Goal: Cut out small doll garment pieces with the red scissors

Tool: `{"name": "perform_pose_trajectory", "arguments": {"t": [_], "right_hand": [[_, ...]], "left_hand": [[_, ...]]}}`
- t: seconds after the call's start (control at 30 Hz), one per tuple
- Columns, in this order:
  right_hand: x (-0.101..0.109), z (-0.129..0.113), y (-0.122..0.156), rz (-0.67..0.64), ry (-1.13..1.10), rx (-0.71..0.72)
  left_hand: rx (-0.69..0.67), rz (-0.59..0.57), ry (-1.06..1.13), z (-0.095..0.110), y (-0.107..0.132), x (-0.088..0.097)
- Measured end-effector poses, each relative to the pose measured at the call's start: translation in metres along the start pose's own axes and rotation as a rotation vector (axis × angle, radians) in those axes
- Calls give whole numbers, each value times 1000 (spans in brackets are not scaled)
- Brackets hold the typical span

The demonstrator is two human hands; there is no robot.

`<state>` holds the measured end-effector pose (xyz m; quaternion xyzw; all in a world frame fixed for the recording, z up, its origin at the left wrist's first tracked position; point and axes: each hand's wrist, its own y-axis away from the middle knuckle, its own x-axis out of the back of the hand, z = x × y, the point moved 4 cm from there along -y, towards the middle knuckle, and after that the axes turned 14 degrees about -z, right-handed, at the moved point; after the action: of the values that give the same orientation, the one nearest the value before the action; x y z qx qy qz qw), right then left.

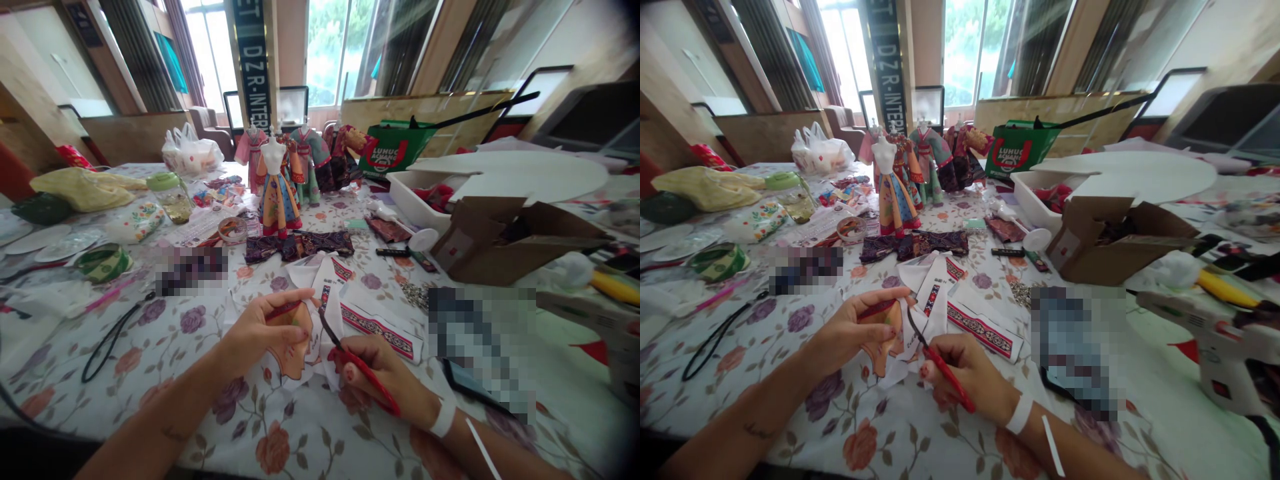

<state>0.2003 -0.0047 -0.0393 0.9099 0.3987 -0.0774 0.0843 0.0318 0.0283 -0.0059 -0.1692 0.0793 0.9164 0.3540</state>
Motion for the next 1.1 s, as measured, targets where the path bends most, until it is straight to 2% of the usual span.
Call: {"name": "perform_pose_trajectory", "arguments": {"t": [0.1, 0.2, 0.4, 0.63, 0.93, 1.1], "right_hand": [[-2, -8, 1, -2, 48, 4], [-6, -13, 0, -44, 134, -67], [-6, -10, -1, -86, 138, -123], [-5, -11, 0, -80, 153, -102], [-6, -11, -1, -29, 155, -98], [-5, -6, -1, -2, 128, -114]], "left_hand": [[-47, 52, -179, 6, 2, 4], [-74, 86, -293, 11, 4, 6], [-74, 31, -197, 12, 4, 2], [-61, -48, -130, 7, 3, -5], [-40, -69, -374, 2, 3, -6], [-34, -59, -384, 1, 2, -6]]}}
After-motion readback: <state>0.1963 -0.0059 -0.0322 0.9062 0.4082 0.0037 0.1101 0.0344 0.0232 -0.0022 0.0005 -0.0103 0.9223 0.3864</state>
